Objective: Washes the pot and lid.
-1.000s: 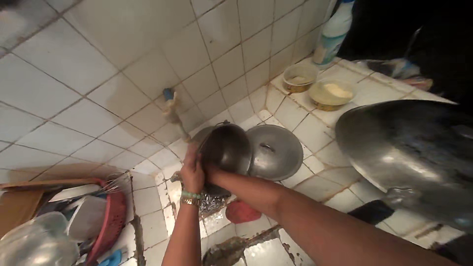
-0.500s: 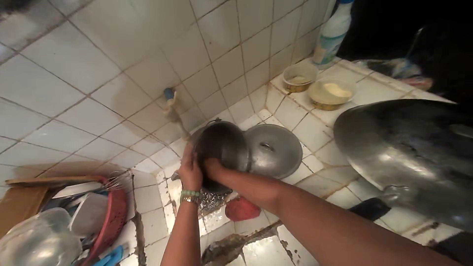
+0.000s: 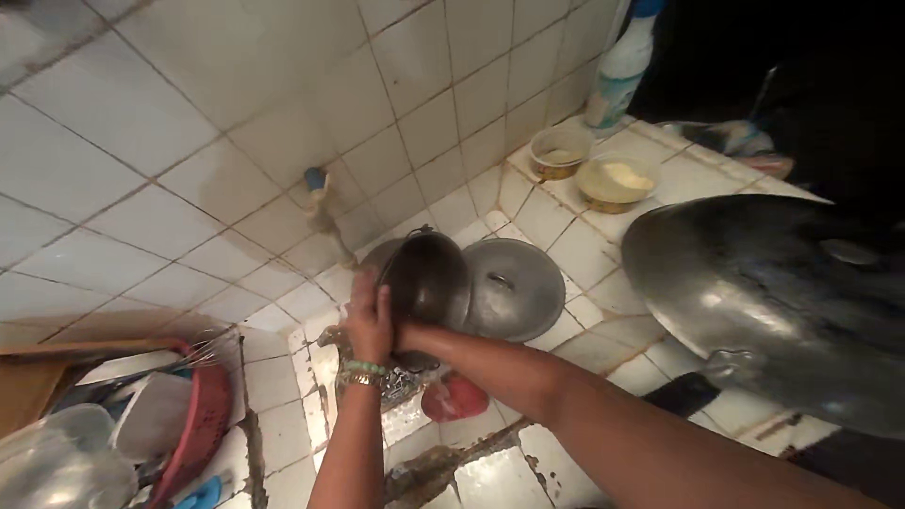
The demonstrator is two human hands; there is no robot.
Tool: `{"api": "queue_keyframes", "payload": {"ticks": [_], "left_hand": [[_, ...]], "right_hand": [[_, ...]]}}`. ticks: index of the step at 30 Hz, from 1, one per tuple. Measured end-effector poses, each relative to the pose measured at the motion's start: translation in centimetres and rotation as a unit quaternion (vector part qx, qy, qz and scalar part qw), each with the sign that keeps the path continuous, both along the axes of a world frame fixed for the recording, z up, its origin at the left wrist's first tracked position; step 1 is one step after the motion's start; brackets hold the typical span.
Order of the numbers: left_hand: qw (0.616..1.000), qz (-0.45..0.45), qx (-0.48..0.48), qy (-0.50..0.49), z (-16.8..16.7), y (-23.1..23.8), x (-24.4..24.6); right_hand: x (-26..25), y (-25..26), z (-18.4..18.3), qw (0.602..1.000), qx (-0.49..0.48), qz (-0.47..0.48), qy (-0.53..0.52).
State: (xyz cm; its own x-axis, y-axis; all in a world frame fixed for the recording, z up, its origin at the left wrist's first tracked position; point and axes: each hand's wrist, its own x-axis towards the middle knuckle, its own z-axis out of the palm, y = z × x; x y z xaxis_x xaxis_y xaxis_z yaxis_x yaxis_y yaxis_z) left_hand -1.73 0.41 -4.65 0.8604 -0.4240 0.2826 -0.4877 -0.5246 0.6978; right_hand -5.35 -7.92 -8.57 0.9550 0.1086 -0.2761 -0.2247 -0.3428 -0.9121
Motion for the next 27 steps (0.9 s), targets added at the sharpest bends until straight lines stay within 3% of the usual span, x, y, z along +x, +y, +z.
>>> {"api": "queue_keyframes", "payload": {"ticks": [2, 3, 6, 8, 10, 12, 15, 18, 21, 23, 24, 27], "left_hand": [[1.000, -0.003, -0.015, 0.001, 0.0, -0.3, -0.3], [1.000, -0.001, -0.014, 0.000, 0.0, -0.5, -0.5], [1.000, -0.006, 0.013, -0.002, 0.4, -0.8, -0.3], [0.999, -0.025, 0.023, 0.003, 0.4, -0.6, -0.1], [0.999, -0.038, 0.031, 0.005, 0.6, -0.8, 0.1], [0.999, -0.028, 0.043, 0.016, 1.0, -1.3, 0.0], [0.998, -0.008, 0.047, 0.035, 1.3, -1.8, 0.3], [0.999, -0.014, 0.034, 0.018, 0.9, -1.6, 0.6], [0.999, 0.008, 0.023, 0.042, 1.2, -0.4, 0.8], [0.996, 0.038, 0.021, 0.083, 1.4, 0.8, 1.1], [0.993, 0.056, 0.018, 0.099, 1.4, 1.5, 1.1], [0.985, 0.117, -0.021, 0.125, 0.4, 3.6, 1.0]], "right_hand": [[-1.2, 1.0, 2.7, 0.966, 0.214, -0.145, -0.013], [-2.2, 1.0, 2.7, 0.963, 0.223, -0.152, -0.010], [-5.2, -1.6, -1.3, 1.000, -0.009, 0.009, 0.007], [-5.4, -6.2, -4.2, 0.971, -0.214, 0.108, -0.009], [-3.3, -11.1, -4.1, 0.919, -0.371, 0.133, -0.028], [-1.4, -12.8, -3.7, 0.885, -0.450, 0.118, -0.023], [-3.2, -8.0, -4.5, 0.937, -0.338, 0.087, 0.030], [-2.9, -2.3, -0.8, 0.986, -0.150, 0.058, 0.040], [1.8, -2.9, 3.5, 0.989, -0.007, -0.132, -0.065], [4.9, -5.3, 3.6, 0.970, -0.032, -0.237, -0.038], [5.7, -6.3, 2.1, 0.966, -0.084, -0.242, -0.021], [5.1, -6.4, -3.0, 0.953, -0.276, -0.119, 0.023]]}}
